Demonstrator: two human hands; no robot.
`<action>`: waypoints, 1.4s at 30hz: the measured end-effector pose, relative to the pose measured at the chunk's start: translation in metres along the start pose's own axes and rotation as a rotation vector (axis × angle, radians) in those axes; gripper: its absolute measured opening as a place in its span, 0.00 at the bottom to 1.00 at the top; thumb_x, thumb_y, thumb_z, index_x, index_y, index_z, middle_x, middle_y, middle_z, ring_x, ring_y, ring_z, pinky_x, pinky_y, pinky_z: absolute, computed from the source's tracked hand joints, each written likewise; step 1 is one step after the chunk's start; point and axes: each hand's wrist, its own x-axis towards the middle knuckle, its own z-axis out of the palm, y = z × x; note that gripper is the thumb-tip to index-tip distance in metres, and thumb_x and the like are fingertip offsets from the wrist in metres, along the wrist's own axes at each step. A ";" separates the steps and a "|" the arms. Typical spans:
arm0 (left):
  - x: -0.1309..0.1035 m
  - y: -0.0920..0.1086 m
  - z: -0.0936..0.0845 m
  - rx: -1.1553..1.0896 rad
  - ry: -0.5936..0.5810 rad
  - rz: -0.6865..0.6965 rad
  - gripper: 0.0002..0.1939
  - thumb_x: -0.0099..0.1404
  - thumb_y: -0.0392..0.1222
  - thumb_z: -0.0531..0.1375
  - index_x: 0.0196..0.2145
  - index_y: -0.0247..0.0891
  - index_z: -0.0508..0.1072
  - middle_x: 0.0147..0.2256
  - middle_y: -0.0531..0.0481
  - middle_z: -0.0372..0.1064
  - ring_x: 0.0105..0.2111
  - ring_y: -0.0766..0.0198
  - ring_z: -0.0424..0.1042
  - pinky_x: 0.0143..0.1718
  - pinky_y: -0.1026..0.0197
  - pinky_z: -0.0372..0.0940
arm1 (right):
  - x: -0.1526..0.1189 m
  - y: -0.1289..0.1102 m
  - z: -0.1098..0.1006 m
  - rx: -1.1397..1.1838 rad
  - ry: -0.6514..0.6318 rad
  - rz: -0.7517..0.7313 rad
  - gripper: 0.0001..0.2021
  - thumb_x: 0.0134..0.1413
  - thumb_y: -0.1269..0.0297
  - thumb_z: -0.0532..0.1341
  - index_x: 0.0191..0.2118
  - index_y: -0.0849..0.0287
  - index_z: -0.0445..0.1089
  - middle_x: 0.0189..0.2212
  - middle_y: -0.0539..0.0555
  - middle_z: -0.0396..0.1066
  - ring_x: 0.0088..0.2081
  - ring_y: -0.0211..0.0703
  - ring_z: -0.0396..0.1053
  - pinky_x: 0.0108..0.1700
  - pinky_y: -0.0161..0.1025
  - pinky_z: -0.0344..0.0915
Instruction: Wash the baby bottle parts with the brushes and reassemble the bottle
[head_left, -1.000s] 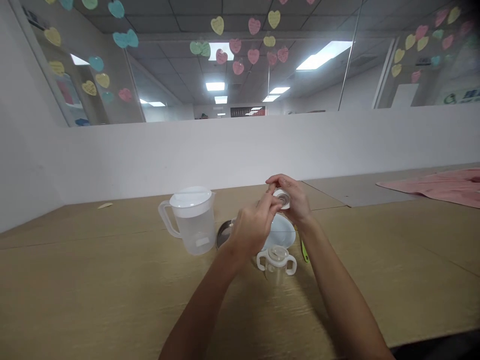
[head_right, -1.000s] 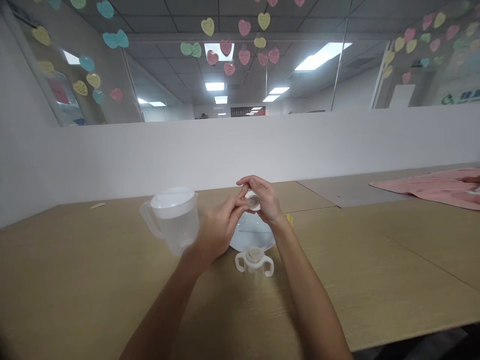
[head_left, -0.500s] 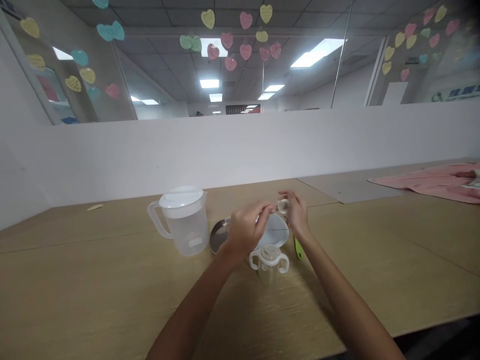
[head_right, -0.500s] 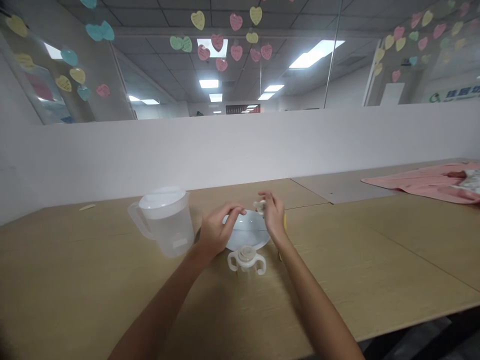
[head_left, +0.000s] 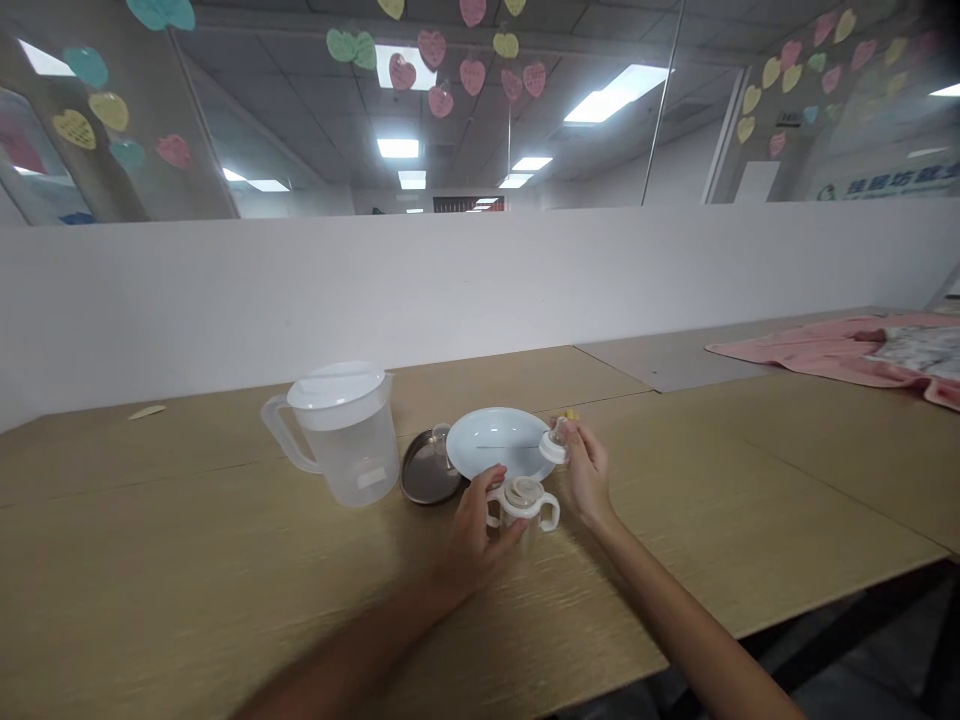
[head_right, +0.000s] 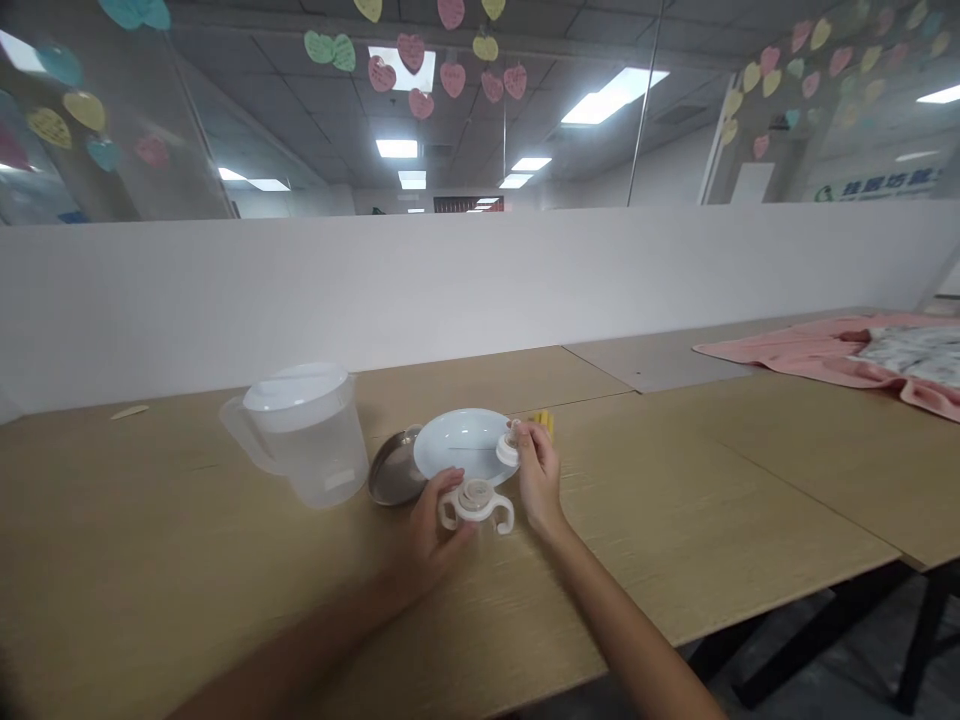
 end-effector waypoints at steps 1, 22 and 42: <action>0.001 0.000 0.002 0.003 0.003 -0.006 0.28 0.61 0.46 0.58 0.56 0.36 0.55 0.53 0.38 0.63 0.52 0.54 0.65 0.55 0.48 0.60 | -0.003 0.000 0.001 -0.001 -0.009 0.002 0.19 0.54 0.47 0.56 0.33 0.60 0.70 0.33 0.54 0.71 0.38 0.44 0.68 0.42 0.42 0.64; 0.001 -0.004 0.008 -0.042 -0.014 -0.078 0.31 0.59 0.43 0.60 0.57 0.37 0.54 0.53 0.39 0.62 0.53 0.55 0.64 0.50 0.54 0.65 | -0.036 -0.004 0.007 -0.437 -0.409 -0.429 0.12 0.60 0.61 0.49 0.42 0.56 0.67 0.39 0.56 0.70 0.41 0.46 0.69 0.42 0.44 0.66; 0.002 0.000 0.005 -0.086 -0.027 -0.074 0.31 0.59 0.44 0.61 0.57 0.38 0.55 0.55 0.39 0.60 0.54 0.53 0.62 0.50 0.51 0.65 | -0.033 0.007 -0.003 -0.277 -0.387 -0.423 0.24 0.49 0.67 0.50 0.54 0.56 0.61 0.36 0.54 0.73 0.45 0.51 0.68 0.50 0.54 0.61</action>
